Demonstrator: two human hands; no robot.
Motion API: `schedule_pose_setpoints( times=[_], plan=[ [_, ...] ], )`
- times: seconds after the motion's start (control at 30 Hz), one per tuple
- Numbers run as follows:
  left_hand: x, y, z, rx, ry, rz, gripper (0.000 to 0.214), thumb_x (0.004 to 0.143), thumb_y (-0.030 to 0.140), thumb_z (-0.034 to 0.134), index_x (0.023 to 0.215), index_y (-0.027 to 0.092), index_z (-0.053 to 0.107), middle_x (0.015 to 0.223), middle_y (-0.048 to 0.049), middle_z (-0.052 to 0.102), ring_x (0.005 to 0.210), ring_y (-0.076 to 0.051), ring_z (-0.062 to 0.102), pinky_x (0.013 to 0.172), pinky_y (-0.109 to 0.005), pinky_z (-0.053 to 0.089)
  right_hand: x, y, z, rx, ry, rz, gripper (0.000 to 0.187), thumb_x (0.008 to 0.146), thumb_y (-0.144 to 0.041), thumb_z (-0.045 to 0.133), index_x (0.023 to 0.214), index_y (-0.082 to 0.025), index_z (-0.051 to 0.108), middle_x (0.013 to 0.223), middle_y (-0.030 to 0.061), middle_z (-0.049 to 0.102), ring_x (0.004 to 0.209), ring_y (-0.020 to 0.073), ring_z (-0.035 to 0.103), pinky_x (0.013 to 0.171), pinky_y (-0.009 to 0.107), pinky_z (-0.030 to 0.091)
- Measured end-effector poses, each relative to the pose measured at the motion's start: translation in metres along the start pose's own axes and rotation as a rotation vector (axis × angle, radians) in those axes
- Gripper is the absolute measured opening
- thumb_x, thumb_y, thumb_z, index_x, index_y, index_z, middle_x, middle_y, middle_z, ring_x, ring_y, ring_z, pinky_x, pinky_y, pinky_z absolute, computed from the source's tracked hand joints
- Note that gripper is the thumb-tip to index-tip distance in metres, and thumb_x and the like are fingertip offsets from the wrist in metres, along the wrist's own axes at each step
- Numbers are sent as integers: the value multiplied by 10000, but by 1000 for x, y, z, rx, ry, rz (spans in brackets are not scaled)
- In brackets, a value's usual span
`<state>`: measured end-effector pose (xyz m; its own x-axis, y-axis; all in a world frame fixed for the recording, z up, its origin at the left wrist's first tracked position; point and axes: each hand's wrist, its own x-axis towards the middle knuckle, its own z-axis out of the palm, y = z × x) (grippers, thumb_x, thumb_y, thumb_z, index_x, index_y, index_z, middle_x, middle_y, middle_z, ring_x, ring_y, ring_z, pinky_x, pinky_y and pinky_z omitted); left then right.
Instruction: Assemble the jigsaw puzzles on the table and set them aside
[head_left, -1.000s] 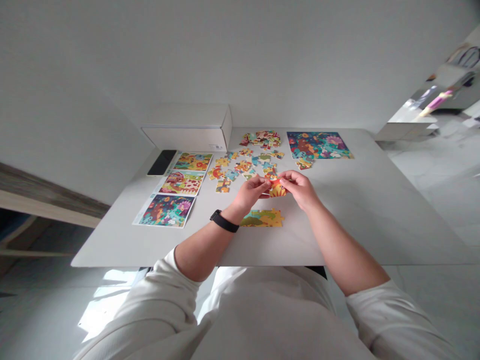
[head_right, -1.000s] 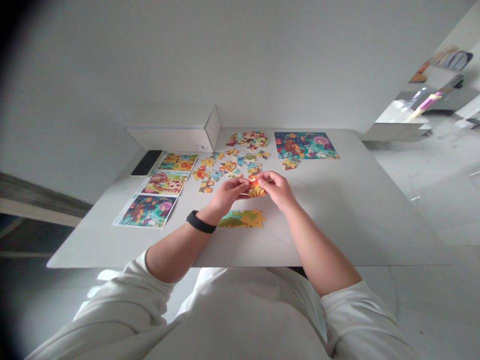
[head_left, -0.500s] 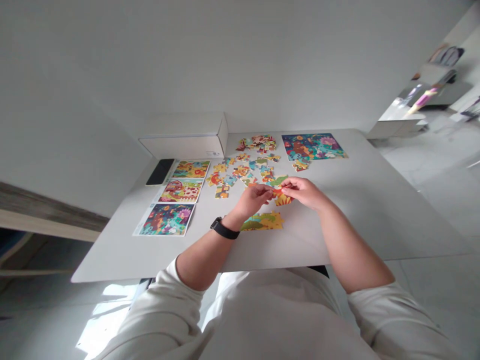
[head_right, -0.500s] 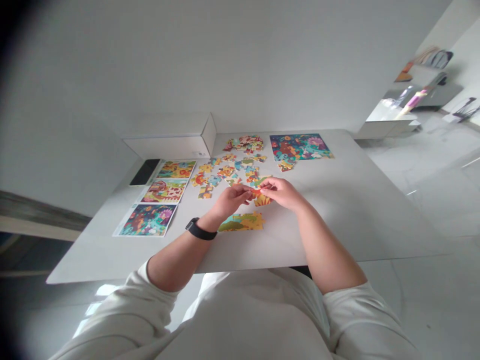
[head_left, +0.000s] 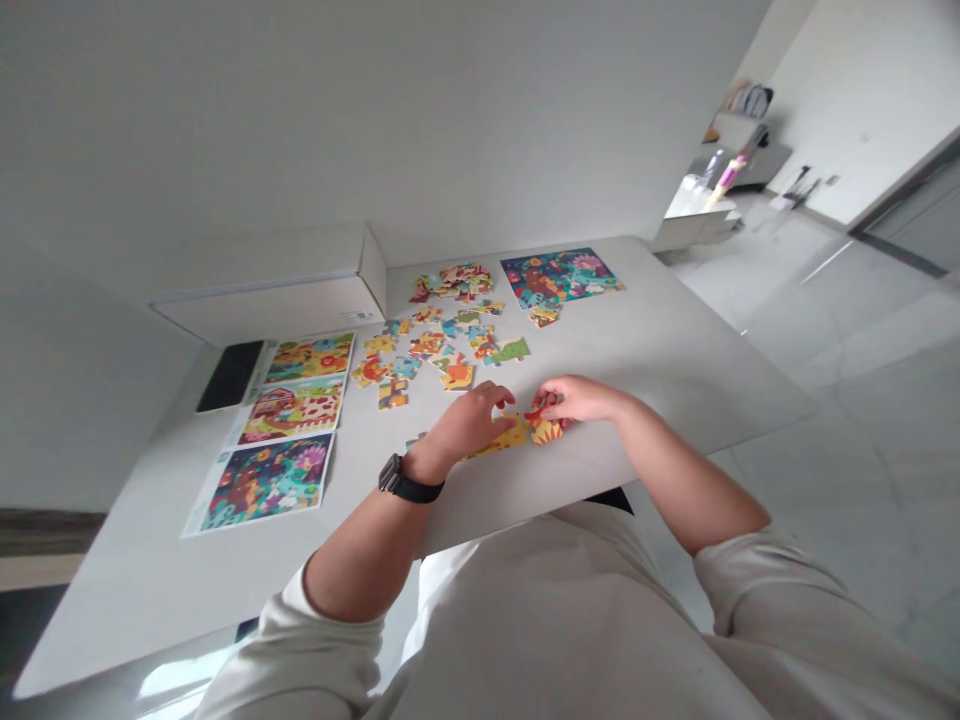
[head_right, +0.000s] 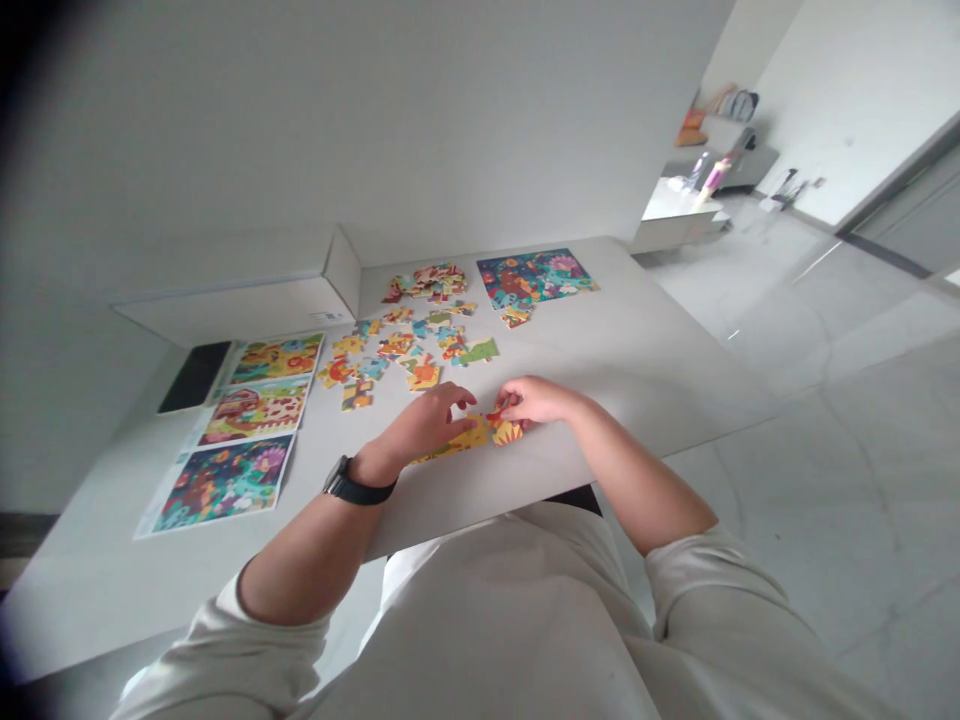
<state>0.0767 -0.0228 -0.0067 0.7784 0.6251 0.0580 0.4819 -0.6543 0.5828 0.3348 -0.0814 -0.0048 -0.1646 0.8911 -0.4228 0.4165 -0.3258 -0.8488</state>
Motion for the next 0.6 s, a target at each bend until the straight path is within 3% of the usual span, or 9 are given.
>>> schedule_pose_setpoints(
  times=[0.27, 0.37, 0.6],
  plan=[
    [-3, 5, 3, 77, -63, 16, 367, 866, 278, 756, 1228, 216, 751, 1208, -112, 684, 1002, -269, 714, 934, -381, 580, 6, -4, 12, -221, 121, 56, 195, 847, -282, 883, 978, -226, 749, 824, 19, 794, 598, 173, 707, 583, 290, 575],
    [-3, 5, 4, 88, -97, 34, 382, 861, 276, 760, 1238, 214, 757, 1229, -123, 680, 1055, -296, 711, 944, -387, 581, 4, -12, 14, -315, 108, 71, 150, 898, -237, 815, 1035, -231, 753, 851, 23, 802, 619, 182, 718, 614, 297, 563],
    [-5, 5, 0, 71, -183, 59, 473, 878, 272, 752, 1350, 297, 747, 1307, -101, 674, 1024, -265, 709, 934, -353, 568, -3, -28, 16, -786, 188, -24, 279, 905, -272, 797, 1177, -251, 741, 967, 43, 828, 848, 233, 761, 721, 297, 497]
  ],
)
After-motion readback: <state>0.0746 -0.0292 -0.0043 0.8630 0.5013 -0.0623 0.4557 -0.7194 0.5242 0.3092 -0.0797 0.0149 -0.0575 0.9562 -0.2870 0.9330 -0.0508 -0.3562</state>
